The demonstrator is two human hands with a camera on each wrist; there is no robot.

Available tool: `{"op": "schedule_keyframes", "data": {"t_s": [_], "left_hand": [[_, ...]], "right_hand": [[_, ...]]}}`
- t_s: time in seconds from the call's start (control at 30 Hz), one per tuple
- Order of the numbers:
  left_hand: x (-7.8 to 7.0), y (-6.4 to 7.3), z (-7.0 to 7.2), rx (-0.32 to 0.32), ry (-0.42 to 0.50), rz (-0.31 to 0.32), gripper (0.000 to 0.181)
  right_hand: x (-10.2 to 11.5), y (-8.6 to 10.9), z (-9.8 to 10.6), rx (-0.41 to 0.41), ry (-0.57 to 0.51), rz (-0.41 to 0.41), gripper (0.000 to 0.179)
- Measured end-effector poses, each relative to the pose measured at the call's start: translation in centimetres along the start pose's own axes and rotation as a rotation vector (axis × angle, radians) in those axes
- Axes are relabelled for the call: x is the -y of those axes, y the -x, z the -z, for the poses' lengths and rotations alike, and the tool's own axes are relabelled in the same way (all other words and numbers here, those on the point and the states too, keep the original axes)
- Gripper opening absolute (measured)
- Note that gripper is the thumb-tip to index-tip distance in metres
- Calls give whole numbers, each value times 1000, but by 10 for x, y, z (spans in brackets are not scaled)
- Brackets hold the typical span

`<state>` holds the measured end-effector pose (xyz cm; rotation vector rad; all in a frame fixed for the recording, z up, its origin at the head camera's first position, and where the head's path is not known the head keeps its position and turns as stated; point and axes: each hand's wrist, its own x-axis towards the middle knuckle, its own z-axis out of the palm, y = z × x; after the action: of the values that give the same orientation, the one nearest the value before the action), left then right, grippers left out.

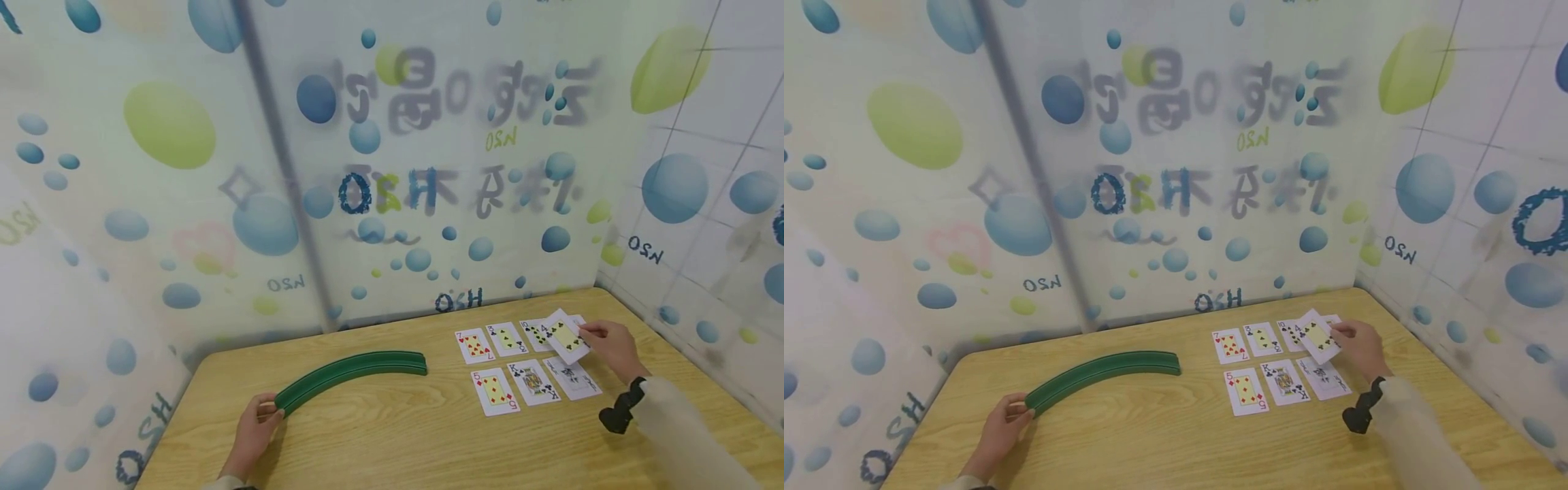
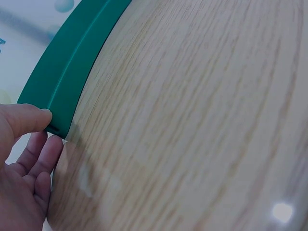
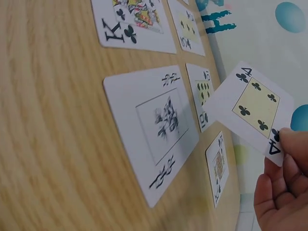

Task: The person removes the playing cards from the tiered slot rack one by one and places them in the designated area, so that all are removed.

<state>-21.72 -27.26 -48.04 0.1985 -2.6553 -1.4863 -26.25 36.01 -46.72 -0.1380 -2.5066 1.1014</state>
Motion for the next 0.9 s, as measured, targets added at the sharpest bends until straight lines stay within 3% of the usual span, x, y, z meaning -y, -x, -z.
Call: {"op": "schedule_keyframes", "data": {"t_s": [0.23, 0.33, 0.47, 0.57, 0.9], "left_hand": [[0, 1, 0, -1, -1, -7, 31], [-1, 1, 0, 0, -1, -13, 31], [0, 1, 0, 1, 0, -21, 31], [1, 0, 0, 1, -4, -21, 31], [0, 0, 0, 3, -2, -14, 31]], "right_hand": [[-55, -10, -7, -17, 111, 7, 31], [-46, -3, 1, 1, 84, -47, 33], [-17, 12, 15, 2, 61, -112, 33], [-7, 20, 22, -5, 68, -118, 33], [-16, 26, 33, 5, 86, -177, 33]]}}
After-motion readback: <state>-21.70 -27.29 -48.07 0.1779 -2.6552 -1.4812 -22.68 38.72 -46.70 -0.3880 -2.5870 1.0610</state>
